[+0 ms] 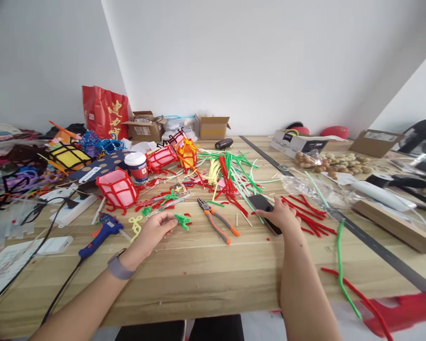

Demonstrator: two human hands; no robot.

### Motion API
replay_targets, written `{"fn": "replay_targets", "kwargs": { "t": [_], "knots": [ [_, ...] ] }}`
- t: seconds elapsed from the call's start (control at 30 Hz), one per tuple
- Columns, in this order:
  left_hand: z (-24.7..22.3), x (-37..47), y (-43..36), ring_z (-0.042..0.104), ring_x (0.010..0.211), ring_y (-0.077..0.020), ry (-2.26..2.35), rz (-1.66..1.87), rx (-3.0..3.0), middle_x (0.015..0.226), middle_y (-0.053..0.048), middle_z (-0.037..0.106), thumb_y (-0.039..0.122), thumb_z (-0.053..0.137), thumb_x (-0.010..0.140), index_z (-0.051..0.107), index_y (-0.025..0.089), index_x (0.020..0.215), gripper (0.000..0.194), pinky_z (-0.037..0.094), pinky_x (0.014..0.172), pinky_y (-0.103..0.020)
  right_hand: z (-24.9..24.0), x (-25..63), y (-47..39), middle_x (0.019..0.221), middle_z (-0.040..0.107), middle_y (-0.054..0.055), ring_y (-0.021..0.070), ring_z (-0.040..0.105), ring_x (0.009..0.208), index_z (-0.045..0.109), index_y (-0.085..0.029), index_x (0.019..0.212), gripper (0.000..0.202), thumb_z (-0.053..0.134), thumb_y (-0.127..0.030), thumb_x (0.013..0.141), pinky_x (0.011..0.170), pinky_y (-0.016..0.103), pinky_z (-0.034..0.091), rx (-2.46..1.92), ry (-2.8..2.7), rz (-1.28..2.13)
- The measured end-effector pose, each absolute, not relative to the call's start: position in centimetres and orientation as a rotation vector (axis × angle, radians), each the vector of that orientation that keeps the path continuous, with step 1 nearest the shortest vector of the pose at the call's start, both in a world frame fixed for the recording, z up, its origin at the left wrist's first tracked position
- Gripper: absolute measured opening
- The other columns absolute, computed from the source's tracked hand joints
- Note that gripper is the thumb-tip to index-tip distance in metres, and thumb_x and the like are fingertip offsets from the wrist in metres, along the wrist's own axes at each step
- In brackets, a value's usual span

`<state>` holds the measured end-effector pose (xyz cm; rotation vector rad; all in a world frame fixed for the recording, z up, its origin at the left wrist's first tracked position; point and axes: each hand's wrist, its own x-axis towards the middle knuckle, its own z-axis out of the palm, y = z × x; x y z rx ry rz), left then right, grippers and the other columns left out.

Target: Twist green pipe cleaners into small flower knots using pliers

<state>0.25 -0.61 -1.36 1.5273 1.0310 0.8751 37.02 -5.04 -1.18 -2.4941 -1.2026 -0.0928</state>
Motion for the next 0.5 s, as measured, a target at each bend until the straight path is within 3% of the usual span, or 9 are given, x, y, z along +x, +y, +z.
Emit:
{"fn": "replay_targets", "kwargs": {
  "t": [0.03,0.1,0.17,0.3,0.4,0.5],
  "knots": [
    [-1.5,0.2,-0.5,0.047,0.052,-0.0101,1.042,0.879,1.522,0.057,0.004,0.053,0.034,0.062,0.072,0.060,0.016,0.075,0.019,0.037,0.051,-0.023,-0.5,35.7,-5.0,0.131,0.051,0.025,0.0422,0.042,0.124,0.051,-0.011,0.129,0.076,0.069,-0.052,0.068,0.091,0.054,0.038,-2.487,-1.180,-0.135],
    [-1.8,0.2,-0.2,0.046,0.050,-0.0102,1.069,0.881,1.514,0.056,0.004,0.051,0.036,0.061,0.072,0.059,0.015,0.076,0.021,0.036,0.050,-0.023,0.8,31.7,-4.7,0.137,0.046,0.022,0.0399,0.038,0.128,0.055,-0.015,0.125,0.054,0.060,-0.045,0.079,0.098,0.055,0.032,-2.252,-1.295,-0.260],
    [-2.0,0.2,-0.1,0.046,0.050,-0.0106,1.085,0.876,1.540,0.055,0.004,0.052,0.038,0.061,0.072,0.059,0.015,0.075,0.023,0.035,0.050,-0.023,1.4,26.4,-4.2,0.125,0.059,0.016,0.0309,0.051,0.118,0.061,-0.021,0.117,0.036,0.054,-0.035,0.085,0.099,0.047,0.036,-1.873,-1.586,-0.020],
    [-2.0,0.1,-0.1,0.052,0.060,-0.0129,1.034,0.906,1.647,0.067,0.000,0.060,0.034,0.061,0.070,0.061,0.016,0.073,0.018,0.037,0.056,-0.024,0.0,17.4,-3.2,0.116,0.066,0.010,0.0271,0.060,0.106,0.061,-0.023,0.117,0.046,0.070,-0.032,0.072,0.088,0.038,0.045,-1.357,-1.851,0.526],
    [-1.8,0.1,-0.3,0.052,0.059,-0.0130,1.050,0.896,1.653,0.064,0.001,0.060,0.032,0.060,0.070,0.062,0.017,0.074,0.016,0.036,0.055,-0.024,-1.8,15.3,-2.8,0.091,0.071,0.005,0.0216,0.064,0.085,0.068,-0.021,0.096,0.022,0.065,-0.027,0.075,0.075,0.032,0.046,-1.323,-1.784,0.766],
    [-1.7,0.3,-0.6,0.051,0.056,-0.0128,1.080,0.869,1.634,0.060,0.003,0.058,0.032,0.061,0.071,0.063,0.017,0.075,0.015,0.036,0.053,-0.024,-2.9,15.8,-2.8,0.074,0.067,0.000,0.0164,0.059,0.069,0.066,-0.019,0.084,0.014,0.065,-0.030,0.075,0.063,0.027,0.043,-1.349,-1.654,0.827]
  ]
}}
